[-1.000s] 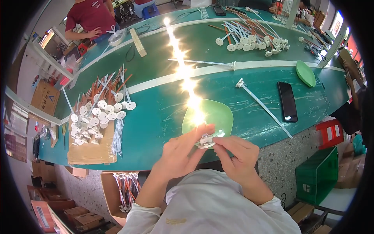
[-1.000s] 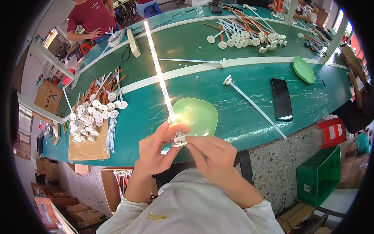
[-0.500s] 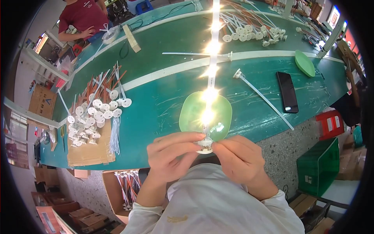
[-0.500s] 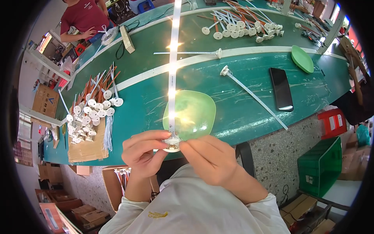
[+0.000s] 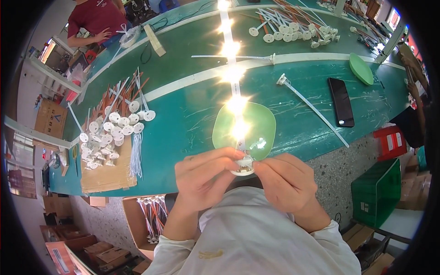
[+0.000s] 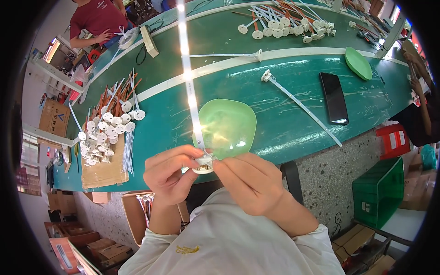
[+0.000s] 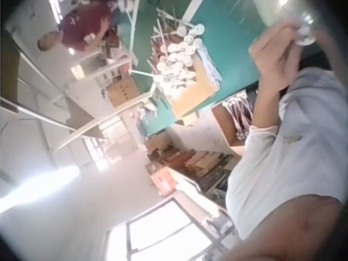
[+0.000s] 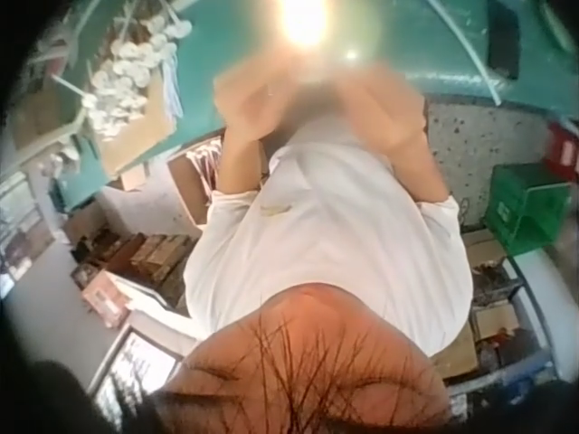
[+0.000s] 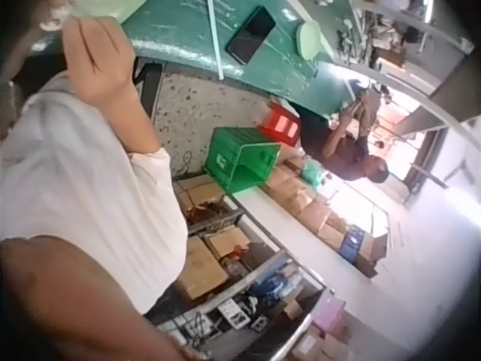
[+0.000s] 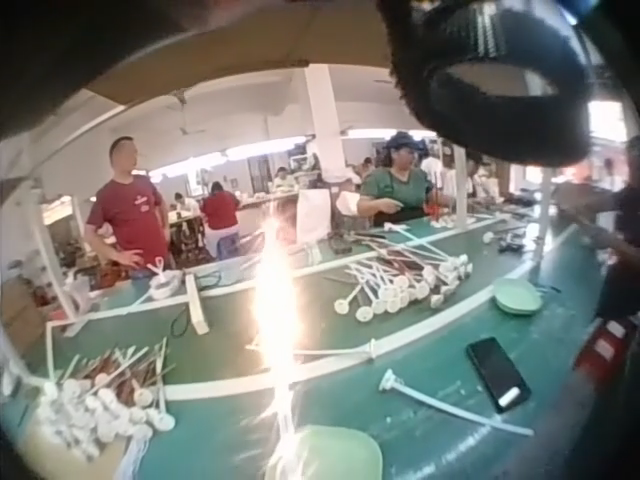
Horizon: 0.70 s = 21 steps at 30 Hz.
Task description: Assembling LED light strips by fitting them into plastic bases and connecting wires.
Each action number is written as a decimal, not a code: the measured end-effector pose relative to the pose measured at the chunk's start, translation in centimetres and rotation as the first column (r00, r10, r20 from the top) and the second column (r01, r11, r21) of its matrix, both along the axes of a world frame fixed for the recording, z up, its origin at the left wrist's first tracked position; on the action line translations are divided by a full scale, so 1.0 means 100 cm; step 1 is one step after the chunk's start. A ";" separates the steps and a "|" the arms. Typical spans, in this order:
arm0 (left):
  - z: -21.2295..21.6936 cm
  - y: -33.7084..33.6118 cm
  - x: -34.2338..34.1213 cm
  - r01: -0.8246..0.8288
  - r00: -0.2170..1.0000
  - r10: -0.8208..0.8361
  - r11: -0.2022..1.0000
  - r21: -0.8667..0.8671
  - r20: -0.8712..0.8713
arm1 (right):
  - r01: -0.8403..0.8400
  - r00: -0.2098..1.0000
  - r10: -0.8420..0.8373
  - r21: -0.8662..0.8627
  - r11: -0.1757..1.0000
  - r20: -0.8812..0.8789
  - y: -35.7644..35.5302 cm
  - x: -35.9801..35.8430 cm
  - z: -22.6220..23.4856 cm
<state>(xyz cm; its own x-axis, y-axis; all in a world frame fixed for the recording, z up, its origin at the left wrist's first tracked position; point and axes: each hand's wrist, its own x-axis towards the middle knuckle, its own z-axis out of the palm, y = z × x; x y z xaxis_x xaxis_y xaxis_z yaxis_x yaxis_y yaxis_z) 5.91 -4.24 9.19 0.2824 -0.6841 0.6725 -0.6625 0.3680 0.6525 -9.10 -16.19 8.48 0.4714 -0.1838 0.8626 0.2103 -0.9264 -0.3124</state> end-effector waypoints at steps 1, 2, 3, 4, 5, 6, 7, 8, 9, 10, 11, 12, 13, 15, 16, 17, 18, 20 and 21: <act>-0.002 -0.001 0.000 0.007 0.999 -0.007 1.000 0.009 -0.054 | 0.015 1.000 -0.015 0.000 1.000 0.000 0.000 0.000 -0.001; -0.004 -0.002 0.000 0.015 0.994 -0.013 1.000 0.018 -0.108 | 0.017 1.000 -0.017 0.003 1.000 -0.001 0.002 0.000 0.000; -0.007 -0.003 -0.003 0.014 0.994 -0.012 1.000 0.021 -0.109 | 0.030 0.999 -0.029 0.028 0.999 -0.027 0.003 0.001 0.002; -0.011 -0.004 -0.008 0.005 0.973 -0.006 1.000 -0.005 -0.231 | 0.044 0.998 -0.041 0.052 0.998 -0.054 0.003 0.003 0.004; -0.014 -0.005 -0.009 -0.008 0.937 -0.003 1.000 -0.029 -0.350 | 0.043 0.998 -0.040 0.055 0.998 -0.056 0.002 0.006 0.005; -0.015 -0.004 -0.010 -0.006 0.936 -0.004 1.000 -0.026 -0.352 | 0.044 0.997 -0.040 0.060 0.997 -0.073 0.002 0.008 0.006; -0.016 -0.002 -0.010 -0.009 0.944 0.006 1.000 -0.008 -0.329 | 0.045 0.995 -0.039 0.064 0.997 -0.090 0.003 0.009 0.007; -0.018 -0.001 -0.010 -0.013 0.952 0.015 1.000 0.010 -0.305 | 0.046 0.995 -0.040 0.067 0.997 -0.093 0.005 0.009 0.006; -0.021 -0.001 -0.011 -0.012 0.952 0.015 1.000 0.011 -0.305 | 0.048 0.997 -0.045 0.038 0.998 -0.070 0.006 0.010 0.004; -0.024 0.000 -0.011 0.018 0.932 -0.030 0.999 -0.037 -0.361 | 0.050 0.998 -0.050 0.007 0.999 -0.047 0.007 0.011 0.002; -0.025 0.000 -0.012 0.044 0.908 -0.076 0.995 -0.087 -0.413 | 0.050 0.998 -0.050 0.008 0.999 -0.046 0.008 0.011 0.001; -0.026 -0.001 -0.014 0.044 0.908 -0.076 0.995 -0.087 -0.411 | 0.066 0.998 -0.067 -0.015 0.998 -0.023 0.008 0.012 -0.001; -0.028 -0.004 -0.016 0.046 0.889 -0.097 0.991 -0.125 -0.447 | 0.083 0.997 -0.083 -0.037 0.996 0.000 0.009 0.013 -0.003; -0.027 -0.008 -0.021 0.044 0.869 -0.117 0.986 -0.161 -0.481 | 0.087 0.996 -0.087 -0.051 0.995 0.010 0.008 0.014 -0.006; -0.025 -0.009 -0.024 0.021 0.832 -0.099 0.989 -0.147 -0.546 | 0.092 0.996 -0.092 -0.064 0.994 0.017 0.008 0.014 -0.007; -0.023 -0.010 -0.026 -0.002 0.790 -0.079 0.991 -0.132 -0.608 | 0.091 0.996 -0.090 -0.063 0.994 0.018 0.007 0.013 -0.006; -0.025 -0.010 -0.026 -0.003 0.790 -0.078 0.991 -0.132 -0.607 | 0.072 0.997 -0.073 -0.063 0.995 -0.009 0.007 0.013 -0.005; -0.029 -0.009 -0.025 0.031 0.719 -0.148 0.983 -0.181 -0.679 | 0.051 0.998 -0.054 -0.062 0.997 -0.036 0.005 0.012 -0.005; -0.027 -0.008 -0.025 0.032 0.718 -0.149 0.983 -0.181 -0.680 | 0.044 0.998 -0.044 -0.013 0.999 -0.033 0.004 0.011 -0.008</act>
